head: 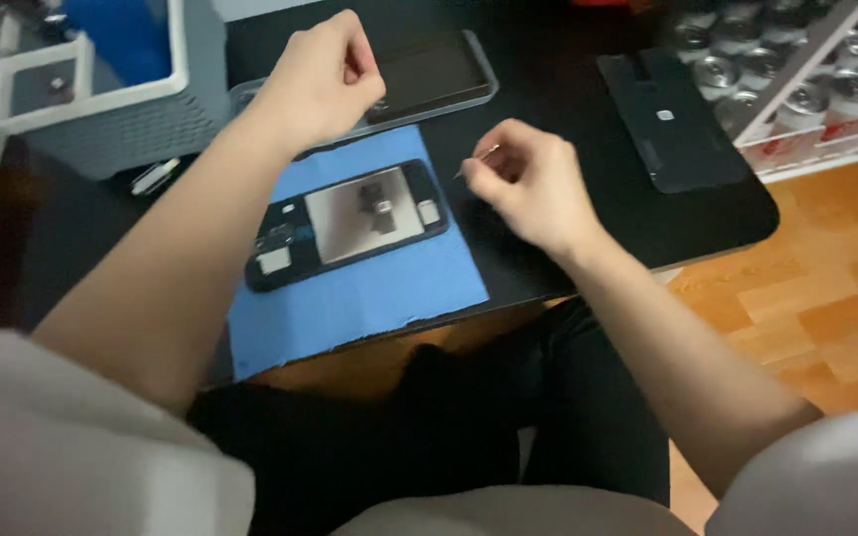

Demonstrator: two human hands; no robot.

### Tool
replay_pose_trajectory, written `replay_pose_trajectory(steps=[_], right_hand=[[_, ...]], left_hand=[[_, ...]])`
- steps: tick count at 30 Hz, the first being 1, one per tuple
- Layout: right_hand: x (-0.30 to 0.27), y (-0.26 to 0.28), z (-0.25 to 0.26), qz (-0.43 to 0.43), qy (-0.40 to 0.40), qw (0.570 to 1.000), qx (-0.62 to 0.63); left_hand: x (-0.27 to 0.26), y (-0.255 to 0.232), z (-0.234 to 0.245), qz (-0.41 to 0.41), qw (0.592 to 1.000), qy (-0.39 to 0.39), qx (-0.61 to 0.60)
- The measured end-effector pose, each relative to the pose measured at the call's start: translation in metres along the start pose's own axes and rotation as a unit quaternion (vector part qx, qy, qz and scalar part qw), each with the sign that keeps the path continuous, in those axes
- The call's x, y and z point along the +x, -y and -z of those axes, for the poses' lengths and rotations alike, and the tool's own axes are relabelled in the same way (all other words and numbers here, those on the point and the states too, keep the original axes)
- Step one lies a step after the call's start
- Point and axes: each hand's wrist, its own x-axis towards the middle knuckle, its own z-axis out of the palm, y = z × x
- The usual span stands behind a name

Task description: Disassembling and repairing a smartphone using a precision tool to manipulate internal components.

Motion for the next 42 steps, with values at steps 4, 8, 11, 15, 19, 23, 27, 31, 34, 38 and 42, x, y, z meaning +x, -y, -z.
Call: replay_pose_trajectory(steps=[4, 8, 11, 15, 19, 23, 27, 31, 34, 38, 42], right_hand=[[0.001, -0.001, 0.000, -0.031, 0.002, 0.994, 0.101], [0.000, 0.043, -0.006, 0.034, 0.045, 0.991, 0.117], [-0.002, 0.074, -0.038, 0.045, 0.086, 0.981, 0.168], [-0.011, 0.103, -0.095, -0.006, 0.101, 0.959, 0.266], [-0.019, 0.116, -0.120, -0.024, 0.102, 0.958, 0.268], [-0.024, 0.119, -0.131, -0.058, 0.076, 0.954, 0.283], [-0.023, 0.118, -0.133, -0.037, 0.093, 0.960, 0.263], [-0.019, 0.121, -0.132, -0.026, 0.118, 0.956, 0.268], [-0.019, 0.127, -0.131, -0.017, 0.142, 0.957, 0.254], [-0.019, 0.125, -0.134, -0.015, 0.135, 0.955, 0.263], [-0.016, 0.120, -0.131, 0.030, 0.168, 0.951, 0.256]], left_hand=[[-0.061, 0.016, 0.017, 0.022, 0.998, -0.045, -0.042], [-0.122, 0.031, 0.030, 0.039, 0.975, -0.100, -0.192], [-0.158, 0.034, 0.026, 0.052, 0.959, -0.134, -0.243], [-0.192, 0.047, 0.013, -0.024, 0.943, -0.180, -0.279], [-0.210, 0.049, 0.013, -0.057, 0.938, -0.193, -0.281], [-0.216, 0.049, 0.013, -0.031, 0.943, -0.181, -0.278], [-0.216, 0.046, 0.012, -0.022, 0.944, -0.173, -0.279], [-0.216, 0.053, 0.012, -0.040, 0.942, -0.176, -0.283], [-0.216, 0.054, 0.013, -0.026, 0.937, -0.171, -0.304], [-0.217, 0.052, 0.014, 0.000, 0.937, -0.173, -0.303], [-0.216, 0.058, 0.010, -0.010, 0.939, -0.168, -0.299]])
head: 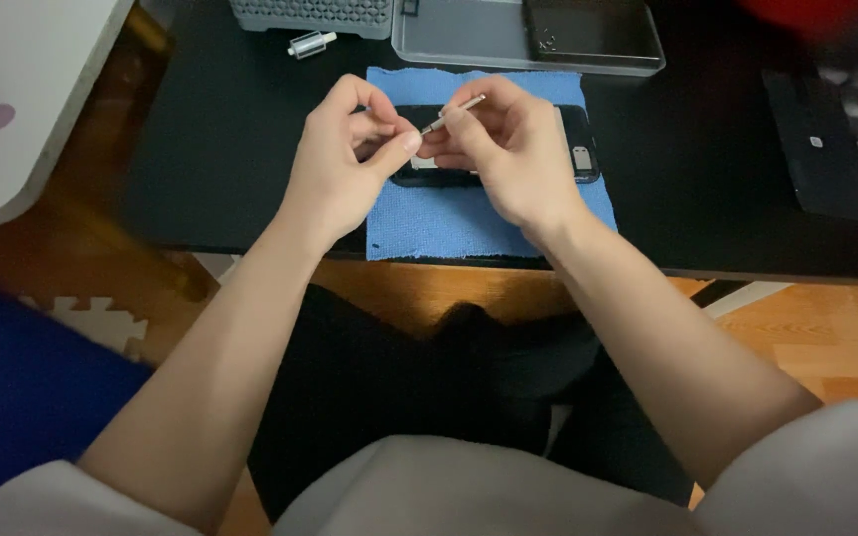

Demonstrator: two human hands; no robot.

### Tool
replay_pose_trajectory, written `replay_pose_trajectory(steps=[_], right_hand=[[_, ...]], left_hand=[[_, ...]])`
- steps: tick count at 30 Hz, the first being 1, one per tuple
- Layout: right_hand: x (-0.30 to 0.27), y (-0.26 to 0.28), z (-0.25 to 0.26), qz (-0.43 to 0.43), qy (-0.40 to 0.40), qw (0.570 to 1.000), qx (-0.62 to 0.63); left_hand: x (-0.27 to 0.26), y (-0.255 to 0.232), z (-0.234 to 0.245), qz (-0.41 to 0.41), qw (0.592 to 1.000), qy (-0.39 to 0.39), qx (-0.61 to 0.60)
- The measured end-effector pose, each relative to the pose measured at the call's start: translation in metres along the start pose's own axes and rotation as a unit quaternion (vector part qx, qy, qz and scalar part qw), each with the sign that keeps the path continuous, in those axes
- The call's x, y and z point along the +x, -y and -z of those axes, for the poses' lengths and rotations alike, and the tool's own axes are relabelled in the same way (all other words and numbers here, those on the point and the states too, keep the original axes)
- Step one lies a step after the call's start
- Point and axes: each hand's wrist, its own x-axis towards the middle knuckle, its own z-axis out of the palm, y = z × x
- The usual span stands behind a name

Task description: Disassembling and repairing a smartphone using a precision tool to manipulate internal components.

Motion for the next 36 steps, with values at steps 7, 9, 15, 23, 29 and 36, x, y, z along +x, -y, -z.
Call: replay_pose_trajectory(steps=[7, 9, 15, 23, 29, 36], right_hand=[[0.023, 0.015, 0.016, 0.070, 0.108, 0.978, -0.164], [0.032, 0.020, 0.016, 0.109, 0.124, 0.961, -0.222], [0.072, -0.001, 0.021, 0.212, 0.131, 0.880, -0.404], [0.096, -0.021, 0.028, 0.246, 0.167, 0.853, -0.429], [0.102, -0.022, 0.024, 0.258, 0.188, 0.843, -0.433], [0.104, -0.029, 0.016, 0.235, 0.191, 0.840, -0.450]], left_hand=[[0.005, 0.000, 0.000, 0.047, 0.999, -0.016, 0.004], [0.007, 0.002, 0.002, 0.004, 1.000, -0.016, 0.009], [0.029, 0.026, 0.013, -0.072, 0.997, 0.009, -0.006], [0.044, 0.017, 0.021, 0.099, 0.994, 0.001, 0.049], [0.040, 0.011, 0.021, 0.103, 0.994, -0.017, 0.029], [0.037, 0.011, 0.022, 0.133, 0.989, -0.026, 0.054]])
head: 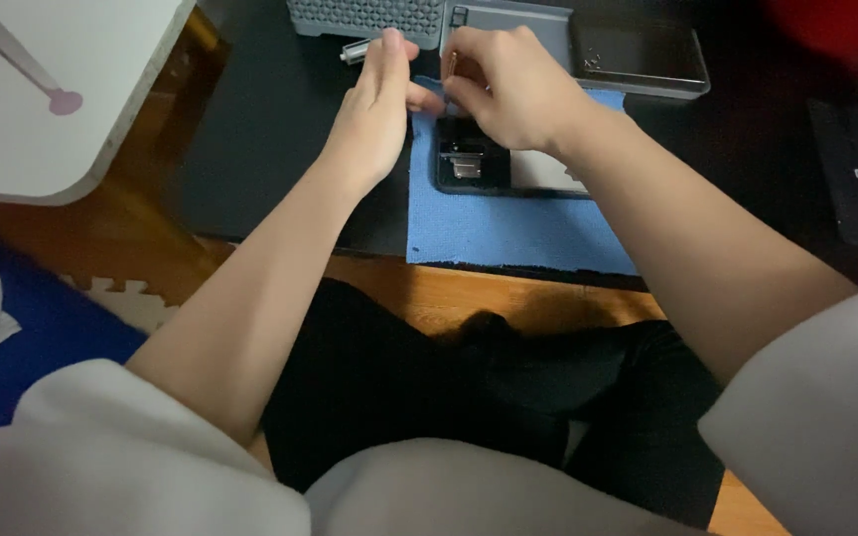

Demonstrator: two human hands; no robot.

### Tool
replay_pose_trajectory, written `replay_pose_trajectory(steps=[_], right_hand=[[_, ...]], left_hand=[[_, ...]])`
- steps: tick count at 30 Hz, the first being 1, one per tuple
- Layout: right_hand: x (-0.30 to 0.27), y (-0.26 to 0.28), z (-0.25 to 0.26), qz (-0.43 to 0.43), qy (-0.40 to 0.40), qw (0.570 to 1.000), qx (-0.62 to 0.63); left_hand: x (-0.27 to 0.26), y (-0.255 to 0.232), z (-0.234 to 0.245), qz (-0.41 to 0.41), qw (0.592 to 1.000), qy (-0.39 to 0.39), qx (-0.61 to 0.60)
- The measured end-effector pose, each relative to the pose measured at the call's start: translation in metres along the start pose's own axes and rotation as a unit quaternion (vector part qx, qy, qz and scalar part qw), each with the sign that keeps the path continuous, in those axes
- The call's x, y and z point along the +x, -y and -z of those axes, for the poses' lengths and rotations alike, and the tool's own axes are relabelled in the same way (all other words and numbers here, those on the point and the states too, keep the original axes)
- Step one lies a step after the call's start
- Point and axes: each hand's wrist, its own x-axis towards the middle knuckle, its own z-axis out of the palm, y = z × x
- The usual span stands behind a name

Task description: Disassembling and repairing a smartphone using a precision tool to manipulate internal components.

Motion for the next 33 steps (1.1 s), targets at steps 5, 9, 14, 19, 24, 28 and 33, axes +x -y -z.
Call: replay_pose_trajectory(steps=[5, 9, 14, 19, 24, 28, 33], right_hand=[[0.000, 0.001, 0.000, 0.006, 0.006, 1.000, 0.003], [-0.001, 0.001, 0.000, -0.002, 0.003, 1.000, 0.011], [-0.002, -0.001, -0.003, 0.003, -0.001, 1.000, 0.012], [0.003, 0.001, 0.002, -0.026, 0.022, 0.999, 0.031], [0.006, -0.005, 0.003, 0.010, 0.040, 0.999, 0.013], [0.013, -0.010, 0.004, 0.015, 0.060, 0.998, -0.005], [0.015, -0.016, 0.002, -0.040, 0.106, 0.991, -0.067]], left_hand=[[-0.003, -0.004, -0.002, 0.000, 1.000, -0.006, 0.027], [-0.008, -0.006, -0.002, -0.002, 0.999, -0.013, 0.034], [-0.006, 0.005, -0.001, -0.039, 0.999, -0.014, 0.030], [-0.008, 0.002, -0.003, -0.021, 0.999, -0.027, 0.027], [-0.003, 0.022, -0.004, -0.090, 0.992, -0.088, 0.019], [-0.004, 0.021, -0.004, -0.090, 0.993, -0.076, 0.028], [-0.008, 0.009, -0.004, -0.039, 0.995, -0.086, 0.027]])
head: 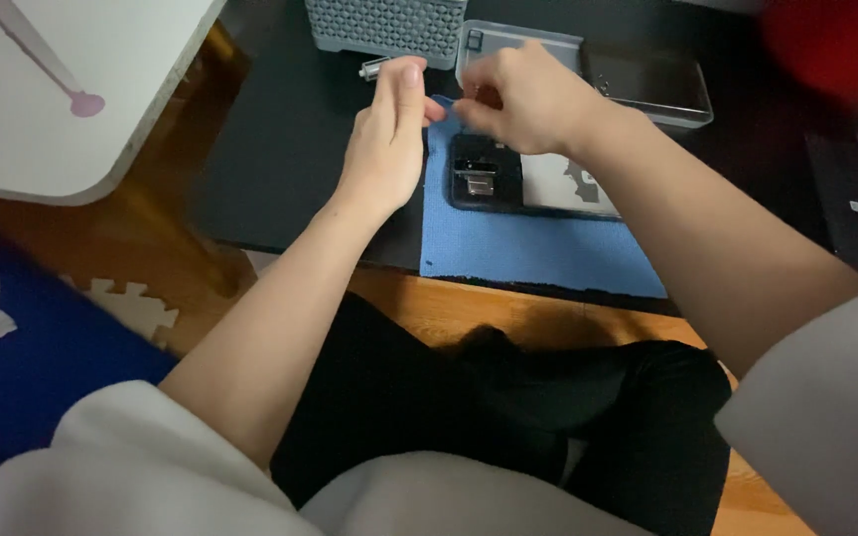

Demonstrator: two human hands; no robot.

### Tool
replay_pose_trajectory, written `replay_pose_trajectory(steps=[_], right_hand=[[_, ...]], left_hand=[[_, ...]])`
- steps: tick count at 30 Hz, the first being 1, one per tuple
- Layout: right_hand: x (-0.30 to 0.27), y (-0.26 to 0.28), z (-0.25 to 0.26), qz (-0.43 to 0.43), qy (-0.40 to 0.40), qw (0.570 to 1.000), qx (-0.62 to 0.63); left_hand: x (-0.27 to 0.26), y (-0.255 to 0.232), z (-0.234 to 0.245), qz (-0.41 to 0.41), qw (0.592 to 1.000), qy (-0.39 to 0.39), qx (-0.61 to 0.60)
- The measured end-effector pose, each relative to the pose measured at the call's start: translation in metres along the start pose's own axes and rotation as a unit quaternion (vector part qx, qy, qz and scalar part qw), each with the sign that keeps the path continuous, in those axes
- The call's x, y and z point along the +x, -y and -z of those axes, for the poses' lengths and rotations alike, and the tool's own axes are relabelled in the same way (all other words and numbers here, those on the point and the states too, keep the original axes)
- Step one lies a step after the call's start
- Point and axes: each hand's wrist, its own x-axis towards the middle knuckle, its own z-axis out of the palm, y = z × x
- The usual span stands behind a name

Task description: Disassembling and repairing a smartphone using a precision tool to manipulate internal components.

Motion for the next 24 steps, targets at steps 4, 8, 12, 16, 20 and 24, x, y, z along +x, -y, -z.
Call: replay_pose_trajectory(steps=[4, 8, 12, 16, 20, 24], right_hand=[[0.007, 0.001, 0.000, 0.001, 0.024, 0.999, -0.043], [0.018, 0.001, -0.005, -0.031, 0.057, 0.994, -0.090], [0.024, 0.026, 0.010, -0.144, 0.110, 0.980, -0.087], [0.023, 0.042, 0.022, -0.192, 0.140, 0.969, -0.060], [0.021, 0.047, 0.024, -0.209, 0.145, 0.964, -0.075], [0.012, 0.040, 0.022, -0.149, 0.109, 0.981, -0.054]], left_hand=[[0.003, 0.008, -0.001, -0.039, 0.999, -0.001, 0.005], [0.003, 0.011, -0.002, -0.019, 1.000, 0.013, 0.009], [0.010, 0.018, -0.010, -0.027, 0.999, 0.026, 0.025], [0.016, 0.008, -0.013, -0.032, 0.999, 0.027, -0.001], [0.020, -0.004, -0.014, -0.022, 1.000, -0.012, -0.002], [0.027, 0.012, -0.017, -0.099, 0.995, -0.015, 0.010]])
